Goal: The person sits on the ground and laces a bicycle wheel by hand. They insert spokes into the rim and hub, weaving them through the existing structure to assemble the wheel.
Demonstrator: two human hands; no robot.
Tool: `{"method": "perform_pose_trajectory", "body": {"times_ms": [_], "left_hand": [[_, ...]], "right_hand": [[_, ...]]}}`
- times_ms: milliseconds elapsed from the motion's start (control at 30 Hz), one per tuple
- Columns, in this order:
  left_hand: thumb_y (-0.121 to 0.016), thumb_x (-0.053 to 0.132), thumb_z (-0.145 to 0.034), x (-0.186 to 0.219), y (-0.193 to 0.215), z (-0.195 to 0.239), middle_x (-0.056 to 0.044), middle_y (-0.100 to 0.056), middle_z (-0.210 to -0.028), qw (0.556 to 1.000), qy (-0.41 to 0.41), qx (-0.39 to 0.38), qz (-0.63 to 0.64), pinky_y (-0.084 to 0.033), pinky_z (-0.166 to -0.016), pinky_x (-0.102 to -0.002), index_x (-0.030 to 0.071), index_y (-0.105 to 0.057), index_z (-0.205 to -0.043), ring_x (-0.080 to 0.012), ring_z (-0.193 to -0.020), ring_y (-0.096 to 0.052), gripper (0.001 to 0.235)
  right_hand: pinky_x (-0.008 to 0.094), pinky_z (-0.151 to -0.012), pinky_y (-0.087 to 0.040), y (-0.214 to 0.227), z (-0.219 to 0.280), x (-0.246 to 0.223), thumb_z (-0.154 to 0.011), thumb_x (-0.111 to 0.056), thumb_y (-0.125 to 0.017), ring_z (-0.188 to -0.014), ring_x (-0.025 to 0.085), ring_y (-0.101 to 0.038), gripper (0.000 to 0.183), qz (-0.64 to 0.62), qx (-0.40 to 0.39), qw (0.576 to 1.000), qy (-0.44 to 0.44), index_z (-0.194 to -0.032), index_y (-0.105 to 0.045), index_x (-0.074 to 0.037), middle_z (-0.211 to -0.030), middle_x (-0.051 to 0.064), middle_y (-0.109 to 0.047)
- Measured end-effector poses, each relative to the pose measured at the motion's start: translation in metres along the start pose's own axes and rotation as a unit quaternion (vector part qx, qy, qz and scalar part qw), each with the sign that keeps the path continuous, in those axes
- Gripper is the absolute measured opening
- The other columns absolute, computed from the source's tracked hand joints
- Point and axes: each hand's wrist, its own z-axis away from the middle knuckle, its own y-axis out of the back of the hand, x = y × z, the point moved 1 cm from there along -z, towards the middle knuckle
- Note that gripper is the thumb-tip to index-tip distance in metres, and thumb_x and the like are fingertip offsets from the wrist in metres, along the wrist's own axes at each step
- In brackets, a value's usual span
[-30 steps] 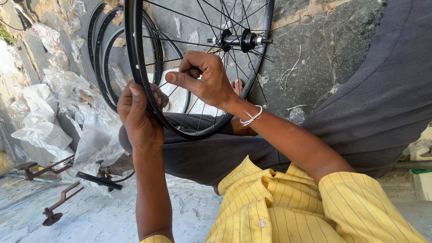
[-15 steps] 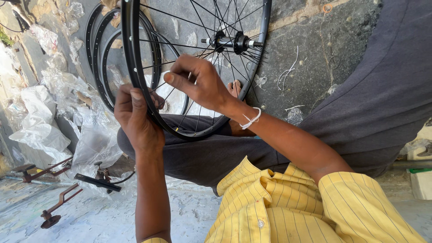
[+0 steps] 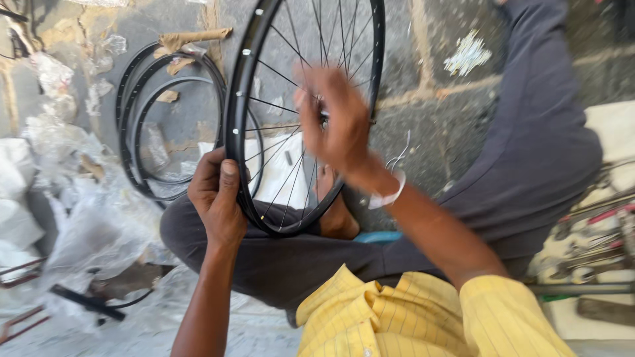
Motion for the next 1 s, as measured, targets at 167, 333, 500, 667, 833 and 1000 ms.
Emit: {"method": "perform_pose_trajectory", "body": {"times_ms": [167, 333, 500, 667, 833, 1000], "left_hand": [[-0.053, 0.029, -0.112, 0.000, -0.014, 0.001, -0.006, -0.068, -0.097, 0.991, 0.015, -0.127, 0.038, -0.052, -0.090, -0.029, -0.003, -0.064, -0.116, -0.0133, -0.093, -0.063, 0.034], [-0.053, 0.027, -0.110, -0.006, -0.028, 0.003, -0.003, -0.064, -0.092, 0.983, 0.034, -0.171, 0.049, -0.050, -0.081, -0.026, -0.001, -0.061, -0.111, -0.0099, -0.086, -0.059, 0.029], [-0.053, 0.028, -0.108, -0.006, -0.031, 0.007, -0.001, -0.063, -0.088, 0.980, 0.057, -0.178, 0.066, -0.048, -0.071, -0.024, 0.001, -0.062, -0.108, -0.0082, -0.079, -0.057, 0.028], [-0.056, 0.029, -0.111, 0.009, -0.035, 0.005, -0.007, -0.060, -0.111, 0.992, -0.072, -0.102, -0.028, -0.047, -0.095, -0.025, -0.003, -0.057, -0.139, -0.0124, -0.103, -0.057, 0.043], [-0.064, 0.025, -0.110, 0.022, -0.035, 0.010, -0.012, -0.051, -0.138, 0.990, -0.112, -0.051, -0.074, -0.046, -0.109, -0.031, 0.000, -0.061, -0.141, -0.0188, -0.129, -0.052, 0.040], [-0.069, 0.023, -0.108, 0.021, -0.028, 0.013, -0.011, -0.056, -0.141, 0.998, -0.053, -0.012, -0.021, -0.044, -0.115, -0.032, 0.000, -0.065, -0.140, -0.0200, -0.133, -0.054, 0.039]], "right_hand": [[0.046, -0.096, -0.055, 0.031, -0.096, 0.025, -0.093, 0.005, -0.064, -0.112, 0.035, -0.065, 0.028, 0.145, -0.135, 0.945, 0.259, -0.120, -0.064, -0.001, -0.116, 0.017, -0.067], [0.038, -0.087, -0.057, 0.059, -0.121, 0.026, -0.098, 0.003, -0.070, -0.109, 0.028, -0.068, 0.018, 0.234, -0.285, 0.879, 0.302, -0.114, -0.069, -0.004, -0.113, 0.011, -0.072], [0.040, -0.077, -0.060, 0.070, -0.089, 0.002, -0.079, 0.003, -0.067, -0.096, 0.031, -0.071, 0.035, 0.323, -0.137, 0.854, 0.385, -0.113, -0.071, -0.005, -0.106, 0.019, -0.074], [0.024, -0.058, -0.054, 0.043, 0.029, -0.015, -0.105, -0.016, -0.060, -0.073, 0.013, -0.071, 0.021, -0.096, -0.188, 0.960, -0.183, -0.119, -0.069, -0.003, -0.096, 0.005, -0.070], [0.026, -0.068, -0.057, 0.000, 0.059, -0.014, -0.110, -0.025, -0.058, -0.080, 0.012, -0.064, 0.028, -0.414, -0.276, 0.824, -0.272, -0.122, -0.063, 0.000, -0.099, 0.003, -0.063], [0.027, -0.064, -0.057, -0.021, 0.062, -0.014, -0.098, -0.020, -0.071, -0.079, 0.011, -0.063, 0.024, -0.517, -0.237, 0.766, -0.300, -0.110, -0.059, -0.003, -0.091, 0.001, -0.059]]}}
